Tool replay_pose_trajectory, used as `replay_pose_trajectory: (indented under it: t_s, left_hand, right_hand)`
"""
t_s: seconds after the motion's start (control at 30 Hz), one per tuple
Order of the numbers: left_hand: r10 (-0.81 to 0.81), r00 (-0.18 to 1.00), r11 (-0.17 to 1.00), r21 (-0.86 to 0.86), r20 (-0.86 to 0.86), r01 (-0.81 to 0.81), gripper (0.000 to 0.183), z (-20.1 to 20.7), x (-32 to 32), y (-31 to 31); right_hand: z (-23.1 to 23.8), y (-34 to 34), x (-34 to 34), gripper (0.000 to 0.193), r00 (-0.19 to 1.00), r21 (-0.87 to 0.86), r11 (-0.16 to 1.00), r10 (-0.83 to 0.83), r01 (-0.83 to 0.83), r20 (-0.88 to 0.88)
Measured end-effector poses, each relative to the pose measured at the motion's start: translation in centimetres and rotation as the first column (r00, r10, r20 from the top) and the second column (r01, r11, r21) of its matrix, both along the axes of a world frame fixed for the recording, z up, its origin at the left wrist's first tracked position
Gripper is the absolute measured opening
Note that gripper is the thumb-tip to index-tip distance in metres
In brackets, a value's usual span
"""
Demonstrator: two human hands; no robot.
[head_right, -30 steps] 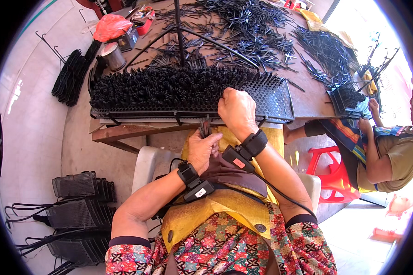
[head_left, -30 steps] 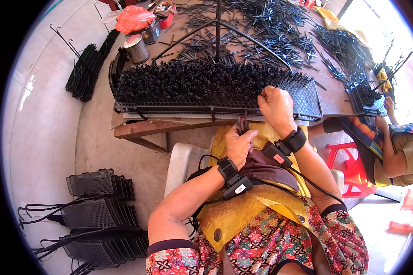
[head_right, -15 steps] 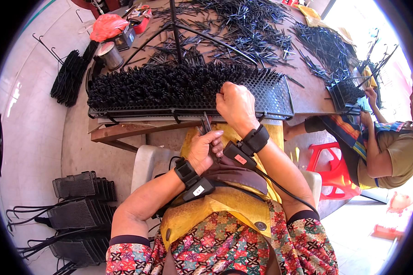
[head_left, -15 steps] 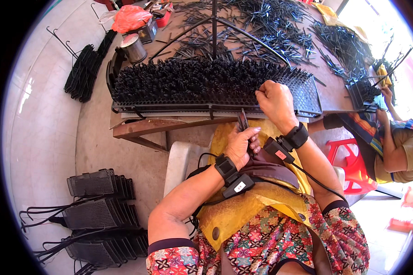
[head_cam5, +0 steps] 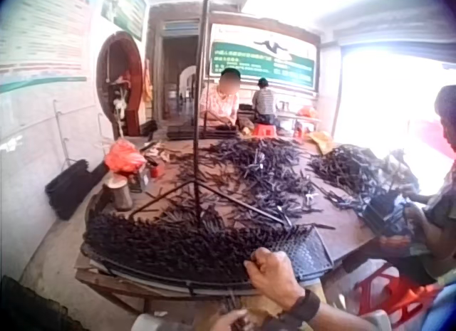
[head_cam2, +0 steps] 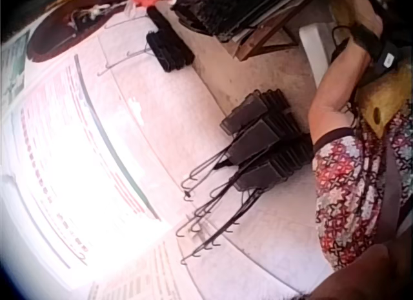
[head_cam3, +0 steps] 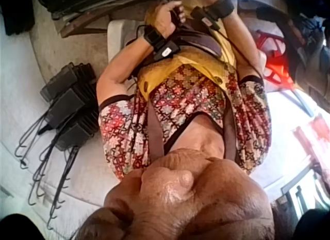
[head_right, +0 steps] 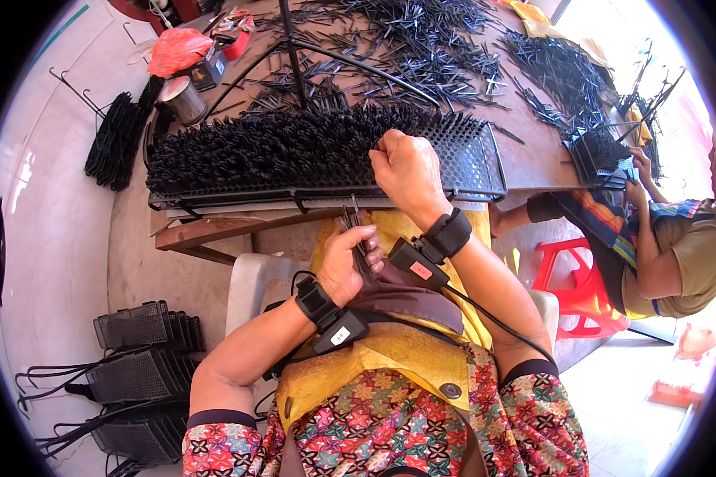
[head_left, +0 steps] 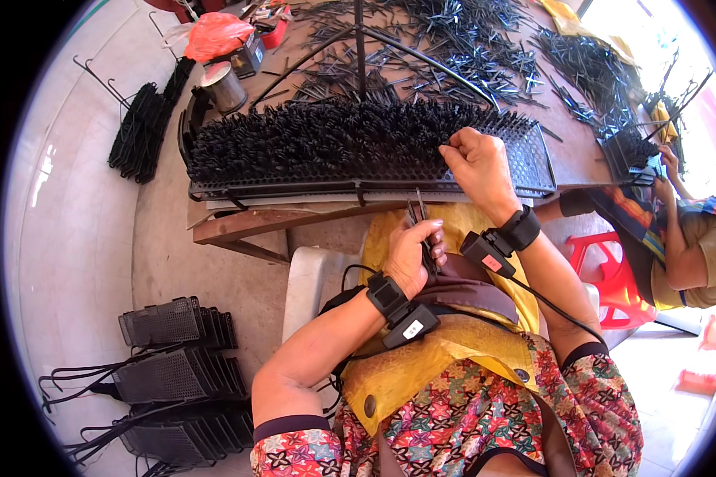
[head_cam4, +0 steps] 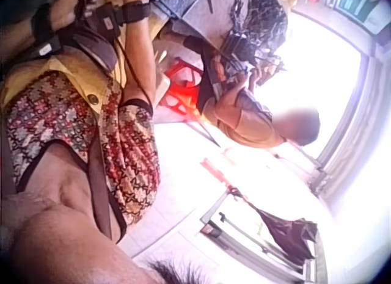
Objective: The person assembles brushes by picking up bunches of black bristles and inserting them into the holes of a perforated brush head frame.
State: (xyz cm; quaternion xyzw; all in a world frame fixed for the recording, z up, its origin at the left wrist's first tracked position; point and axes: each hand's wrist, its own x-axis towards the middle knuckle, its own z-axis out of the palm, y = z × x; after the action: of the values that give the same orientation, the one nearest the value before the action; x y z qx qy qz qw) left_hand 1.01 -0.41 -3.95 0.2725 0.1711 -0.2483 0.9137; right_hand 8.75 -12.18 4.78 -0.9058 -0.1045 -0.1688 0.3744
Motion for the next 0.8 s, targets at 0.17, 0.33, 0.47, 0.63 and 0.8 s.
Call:
replay_pose_trajectory:
  t_s: [0.17, 0.33, 0.47, 0.63, 0.8]
  left_hand:
    - [0.033, 0.999, 0.999, -0.003, 0.026, -0.033, 0.009, 0.7, -1.1, 0.1]
    - [0.005, 0.992, 0.999, 0.047, 0.130, -0.012, 0.010, 1.6, -1.5, 0.6]
    - [-0.080, 0.974, 0.994, 0.086, 0.211, 0.063, 0.013, 1.8, -1.5, 1.3]
    - [-0.116, 0.957, 0.992, 0.087, 0.264, 0.096, 0.019, 2.3, -1.7, 1.6]
    - [-0.131, 0.949, 0.982, 0.165, 0.288, 0.086, 0.013, 3.3, -1.8, 1.1]
  right_hand:
    - [-0.3, -0.4, -0.1, 0.016, 0.998, 0.036, 0.999, 0.023, -0.025, 0.055]
    - [-0.1, -0.7, 0.5, 0.015, 0.987, 0.017, 0.997, 0.075, -0.078, 0.144]
    - [-0.7, -0.7, -0.1, 0.014, 0.951, -0.177, 0.974, 0.183, -0.141, 0.249]
    - [-0.3, -0.8, -0.2, 0.018, 0.924, -0.383, 0.886, 0.343, -0.260, 0.166]
    - [-0.6, -1.4, -0.8, 0.016, 0.939, -0.406, 0.875, 0.328, -0.262, 0.101]
